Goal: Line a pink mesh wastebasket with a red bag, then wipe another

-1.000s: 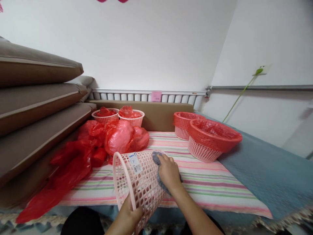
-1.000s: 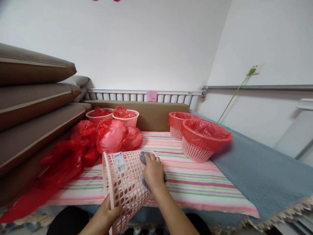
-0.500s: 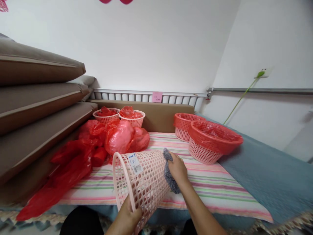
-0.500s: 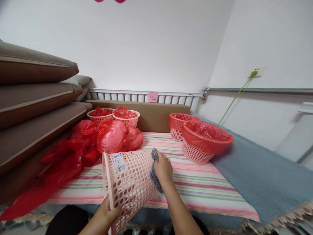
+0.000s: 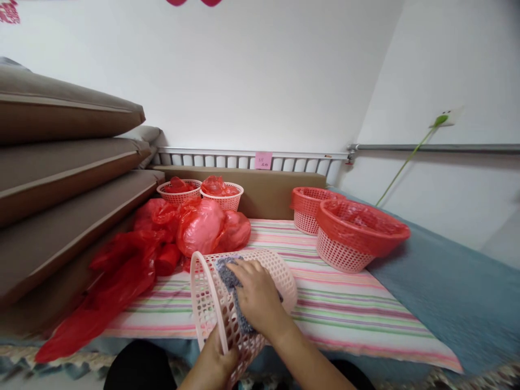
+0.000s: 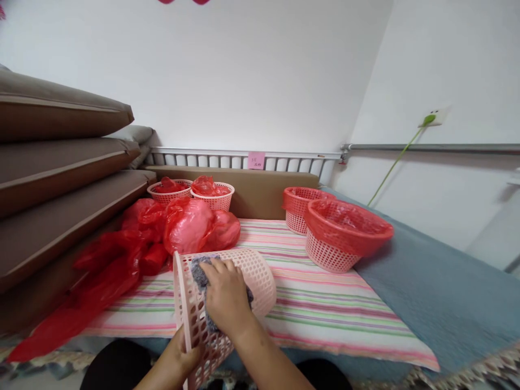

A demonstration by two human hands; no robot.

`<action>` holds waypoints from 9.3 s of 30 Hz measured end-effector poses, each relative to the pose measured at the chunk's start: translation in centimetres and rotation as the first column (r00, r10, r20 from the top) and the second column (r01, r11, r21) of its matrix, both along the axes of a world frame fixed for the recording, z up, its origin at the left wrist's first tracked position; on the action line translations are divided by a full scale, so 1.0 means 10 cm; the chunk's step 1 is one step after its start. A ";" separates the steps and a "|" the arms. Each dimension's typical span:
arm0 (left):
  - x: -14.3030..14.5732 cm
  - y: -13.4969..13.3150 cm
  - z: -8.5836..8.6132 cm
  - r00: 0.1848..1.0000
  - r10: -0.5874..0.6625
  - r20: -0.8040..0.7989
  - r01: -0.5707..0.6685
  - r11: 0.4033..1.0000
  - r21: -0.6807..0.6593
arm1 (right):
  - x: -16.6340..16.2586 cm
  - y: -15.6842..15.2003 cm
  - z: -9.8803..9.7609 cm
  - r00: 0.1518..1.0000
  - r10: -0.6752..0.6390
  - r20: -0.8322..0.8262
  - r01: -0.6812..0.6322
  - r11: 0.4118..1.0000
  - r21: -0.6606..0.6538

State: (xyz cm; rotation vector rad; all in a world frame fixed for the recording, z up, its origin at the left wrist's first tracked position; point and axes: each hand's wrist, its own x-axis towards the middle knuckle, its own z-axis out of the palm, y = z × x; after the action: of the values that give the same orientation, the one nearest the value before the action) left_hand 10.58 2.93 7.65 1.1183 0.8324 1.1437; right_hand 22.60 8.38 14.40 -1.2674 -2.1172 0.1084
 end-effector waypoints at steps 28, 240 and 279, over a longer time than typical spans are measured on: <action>0.05 0.02 -0.15 0.997 0.027 0.071 -0.024 0.999 -0.035 | -0.16 0.09 0.10 0.954 -0.048 0.297 0.016 0.994 0.109; 0.06 0.11 -0.47 0.978 -0.108 -0.178 0.131 0.984 0.124 | 0.85 0.68 -0.59 0.858 -0.513 0.017 0.513 0.856 -0.065; 0.13 0.00 0.00 0.998 -0.044 0.043 0.046 0.998 -0.054 | 0.75 0.55 -0.48 0.893 -0.445 0.066 0.447 0.894 -0.014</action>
State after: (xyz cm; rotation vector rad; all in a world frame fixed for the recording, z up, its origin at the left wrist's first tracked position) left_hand 11.88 2.89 7.69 1.0599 0.7980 1.0973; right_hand 30.09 13.85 9.56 -1.7609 -1.8218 -0.1022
